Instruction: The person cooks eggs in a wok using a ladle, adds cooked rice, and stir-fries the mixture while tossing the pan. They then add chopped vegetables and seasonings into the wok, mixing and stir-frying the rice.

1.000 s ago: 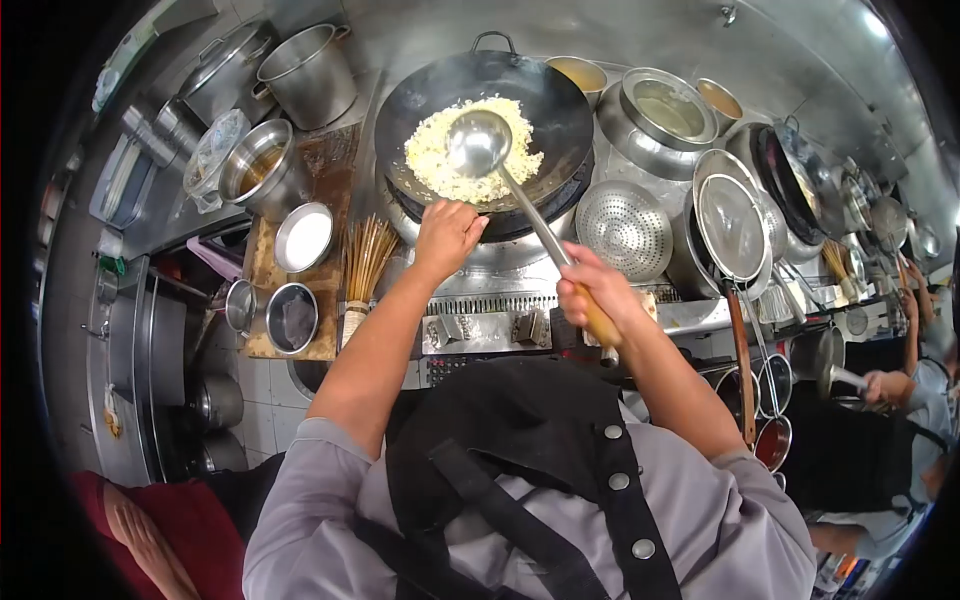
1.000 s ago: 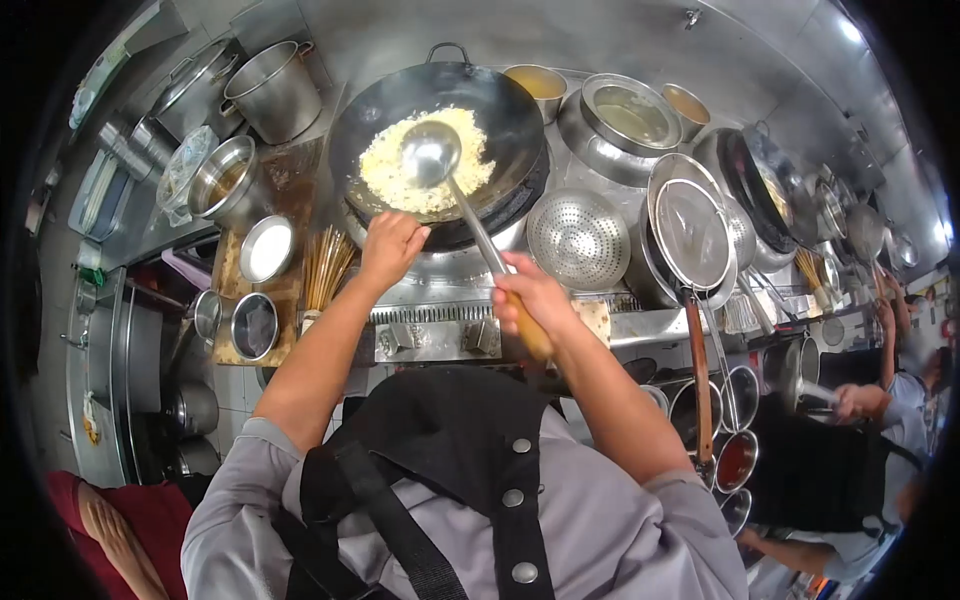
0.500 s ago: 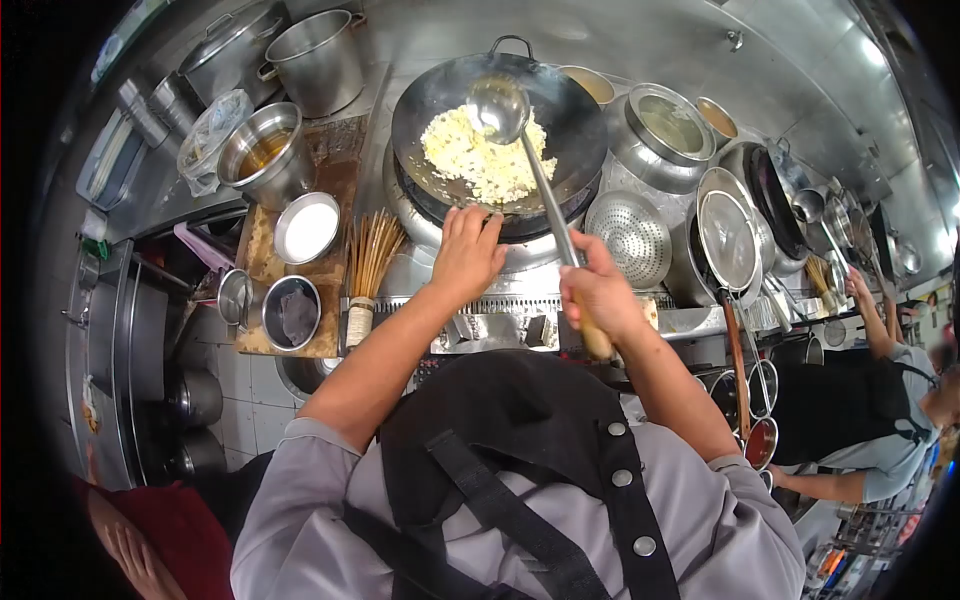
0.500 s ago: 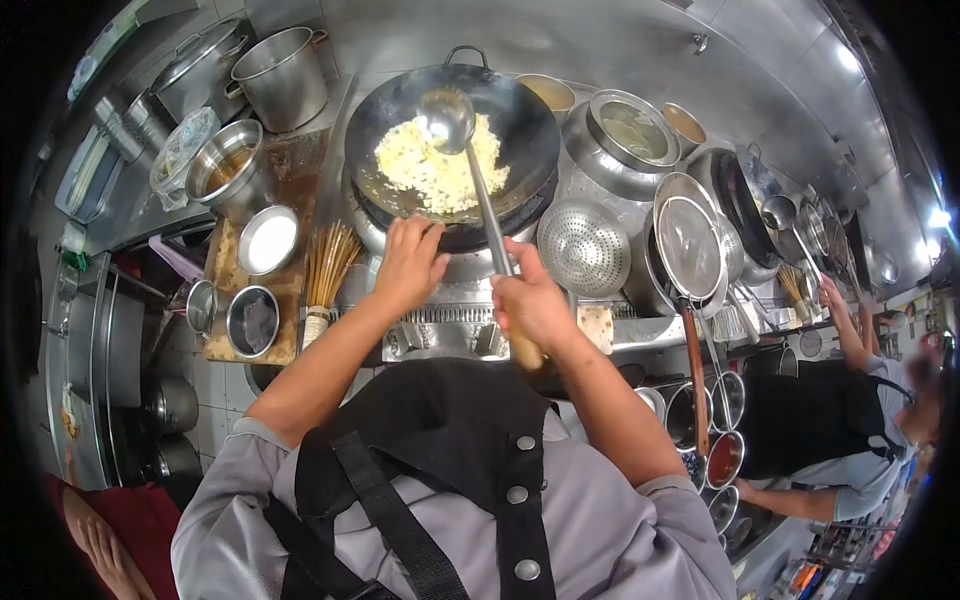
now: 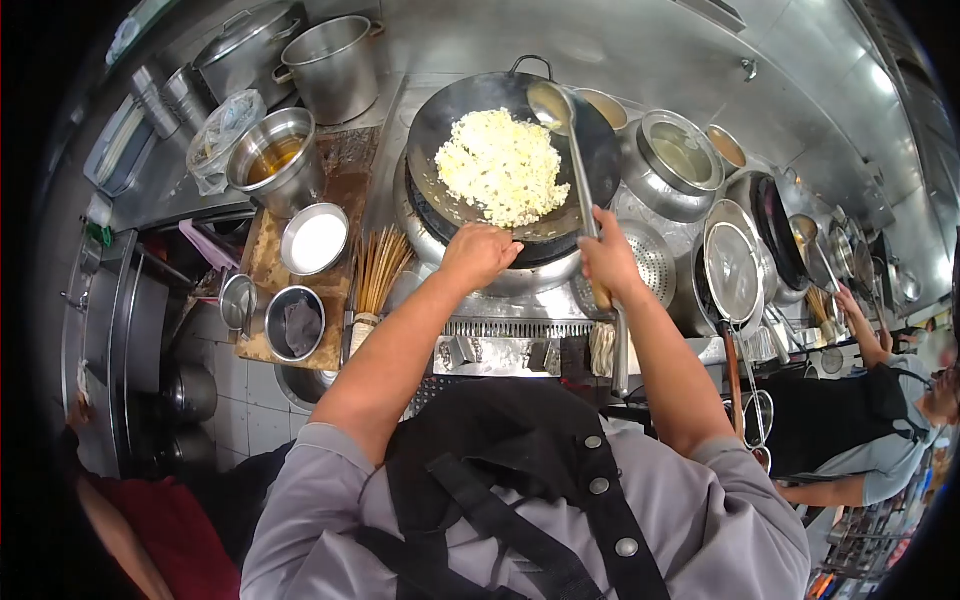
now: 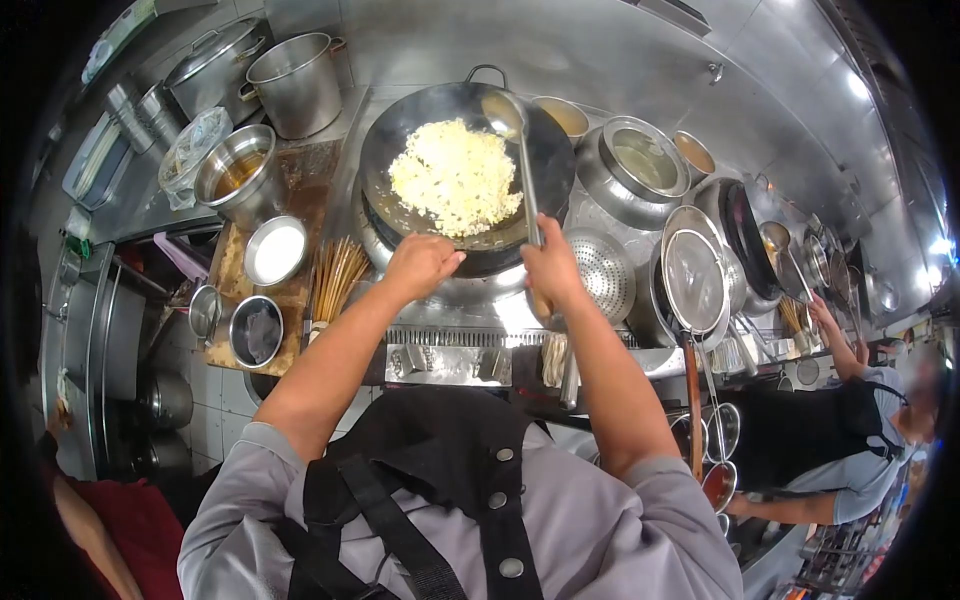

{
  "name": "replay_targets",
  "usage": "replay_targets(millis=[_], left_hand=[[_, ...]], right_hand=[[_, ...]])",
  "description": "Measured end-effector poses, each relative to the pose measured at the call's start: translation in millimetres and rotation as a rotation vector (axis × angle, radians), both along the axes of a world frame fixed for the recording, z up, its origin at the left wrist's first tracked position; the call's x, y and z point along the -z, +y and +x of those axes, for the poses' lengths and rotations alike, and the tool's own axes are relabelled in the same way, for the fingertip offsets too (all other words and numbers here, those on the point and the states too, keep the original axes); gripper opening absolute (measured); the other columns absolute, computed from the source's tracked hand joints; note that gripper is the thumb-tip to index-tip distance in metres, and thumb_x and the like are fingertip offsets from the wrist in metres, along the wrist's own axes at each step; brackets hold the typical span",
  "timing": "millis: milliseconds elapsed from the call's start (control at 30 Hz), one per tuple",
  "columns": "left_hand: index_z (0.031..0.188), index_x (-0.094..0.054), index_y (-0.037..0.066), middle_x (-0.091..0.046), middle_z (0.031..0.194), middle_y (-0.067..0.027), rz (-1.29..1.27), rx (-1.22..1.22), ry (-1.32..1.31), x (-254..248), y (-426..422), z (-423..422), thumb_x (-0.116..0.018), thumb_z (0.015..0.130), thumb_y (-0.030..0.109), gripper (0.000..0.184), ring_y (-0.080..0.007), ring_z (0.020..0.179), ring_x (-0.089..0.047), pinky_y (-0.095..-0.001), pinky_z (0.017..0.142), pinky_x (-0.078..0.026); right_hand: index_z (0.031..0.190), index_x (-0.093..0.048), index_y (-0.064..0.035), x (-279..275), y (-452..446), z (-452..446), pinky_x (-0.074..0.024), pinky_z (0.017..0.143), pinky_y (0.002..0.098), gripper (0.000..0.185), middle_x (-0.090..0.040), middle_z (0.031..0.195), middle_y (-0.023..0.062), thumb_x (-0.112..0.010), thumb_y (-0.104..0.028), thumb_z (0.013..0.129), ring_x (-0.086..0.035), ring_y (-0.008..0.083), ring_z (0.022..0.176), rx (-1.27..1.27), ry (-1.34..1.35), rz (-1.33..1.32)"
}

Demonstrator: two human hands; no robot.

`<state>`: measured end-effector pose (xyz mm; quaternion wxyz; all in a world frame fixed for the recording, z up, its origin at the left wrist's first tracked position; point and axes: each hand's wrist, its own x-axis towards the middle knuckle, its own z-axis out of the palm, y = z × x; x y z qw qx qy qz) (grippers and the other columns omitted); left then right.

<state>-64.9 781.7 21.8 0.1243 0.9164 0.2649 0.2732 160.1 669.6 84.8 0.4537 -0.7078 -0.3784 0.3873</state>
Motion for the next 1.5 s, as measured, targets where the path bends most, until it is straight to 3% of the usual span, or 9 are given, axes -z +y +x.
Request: replay_targets(millis=[167, 367, 400, 467, 600, 867, 1067, 1300, 1500], left_hand=[[0.073, -0.065, 0.006, -0.068, 0.076, -0.0149, -0.053, -0.036, -0.01, -2.7, -2.6, 2.4, -0.063, 0.097, 0.035, 0.038, -0.0376, 0.077, -0.066, -0.0511, 0.075, -0.049], [0.071, -0.066, 0.006, -0.069, 0.075, -0.0147, -0.061, -0.032, 0.025, -68.7, -50.9, -6.6, -0.062, 0.096, 0.032, 0.036, -0.0363, 0.072, -0.068, -0.0508, 0.068, -0.053], [0.071, -0.066, 0.006, -0.069, 0.075, -0.0147, -0.069, -0.021, 0.04, -65.1, -52.2, -5.0, -0.062, 0.096, 0.032, 0.036, -0.0363, 0.072, -0.068, -0.0508, 0.068, -0.053], [0.07, -0.065, 0.006, -0.069, 0.074, -0.0137, -0.081, -0.046, 0.033, -53.1, -54.6, 3.5, -0.061, 0.096, 0.032, 0.036, -0.0359, 0.072, -0.067, -0.0501, 0.071, -0.053], [0.064, -0.059, 0.008, -0.061, 0.065, -0.0136, 0.097, -0.021, -0.07, 8.9, -90.4, -6.8, -0.068, 0.093, 0.03, 0.037, -0.0355, 0.065, -0.061, -0.0482, 0.065, -0.047], [0.07, -0.063, 0.009, -0.062, 0.065, -0.0128, 0.071, 0.026, 0.004, -56.1, -80.6, -24.3, -0.064, 0.097, 0.033, 0.036, -0.0355, 0.06, -0.061, -0.0496, 0.057, -0.049], [0.067, -0.064, 0.01, -0.066, 0.07, -0.0135, 0.034, -0.023, 0.11, 2.2, -100.2, -13.2, -0.061, 0.098, 0.035, 0.04, -0.036, 0.07, -0.065, -0.0507, 0.07, -0.049], [0.066, -0.059, 0.01, -0.06, 0.064, -0.0126, 0.082, 0.063, -0.001, -57.5, -88.9, -33.0, -0.062, 0.096, 0.039, 0.042, -0.0361, 0.06, -0.061, -0.0501, 0.058, -0.049], [0.064, -0.058, 0.008, -0.058, 0.064, -0.0157, 0.123, 0.024, -0.115, 1.6, -81.9, -10.8, -0.066, 0.094, 0.031, 0.039, -0.038, 0.06, -0.058, -0.0512, 0.059, -0.046]], right_hand=[[0.154, -0.037, -0.0149, 2.4, -6.3, -28.0, -0.0555, 0.068, 0.0438, 0.066, -0.068, 0.085, 0.0219, -0.061, -0.01, 0.093, -0.068, 0.03, 0.07, -0.367, -0.362, -0.139], [0.157, -0.041, -0.0224, -100.5, -168.4, 8.2, -0.0545, 0.081, 0.0402, 0.069, -0.07, 0.092, 0.0195, -0.066, -0.015, 0.093, -0.07, 0.03, 0.081, -0.512, -0.417, -0.435], [0.16, -0.039, -0.0258, -104.2, -179.6, 14.5, -0.0523, 0.068, 0.0366, 0.079, -0.064, 0.076, 0.0118, -0.069, -0.01, 0.088, -0.064, 0.0211, 0.067, -0.462, -0.304, -0.471], [0.159, -0.04, -0.0252, -59.4, -178.1, 25.5, -0.0536, 0.069, 0.0398, 0.076, -0.067, 0.078, 0.0153, -0.067, -0.011, 0.089, -0.066, 0.0275, 0.067, -0.548, -0.681, -0.105], [0.16, -0.037, -0.0227, 20.2, -103.0, -6.9, -0.0515, 0.08, 0.0541, 0.074, -0.069, 0.087, 0.0287, -0.06, -0.012, 0.09, -0.067, 0.0464, 0.085, -0.336, -0.804, -0.224], [0.154, -0.051, -0.0214, -110.0, -237.9, 1.1, -0.0496, 0.059, 0.0305, 0.066, -0.058, 0.07, 0.0012, -0.069, -0.005, 0.092, -0.056, 0.0087, 0.06, -0.36, -0.152, -0.428], [0.156, -0.043, -0.0181, 30.6, -156.6, -1.0, -0.0525, 0.068, 0.0379, 0.068, -0.06, 0.068, 0.0174, -0.067, -0.011, 0.092, -0.062, 0.0254, 0.066, -0.304, -0.875, -0.031], [0.156, -0.048, -0.0189, -97.7, -255.6, -3.8, -0.0481, 0.054, 0.0284, 0.07, -0.058, 0.067, 0.0019, -0.068, -0.003, 0.091, -0.055, 0.0067, 0.053, -0.269, -0.014, -0.363], [0.158, -0.043, -0.0241, -17.1, -181.4, -15.7, -0.0498, 0.059, 0.0334, 0.074, -0.058, 0.07, 0.0046, -0.069, -0.01, 0.09, -0.062, 0.0129, 0.064, -0.235, -0.349, -0.257]])
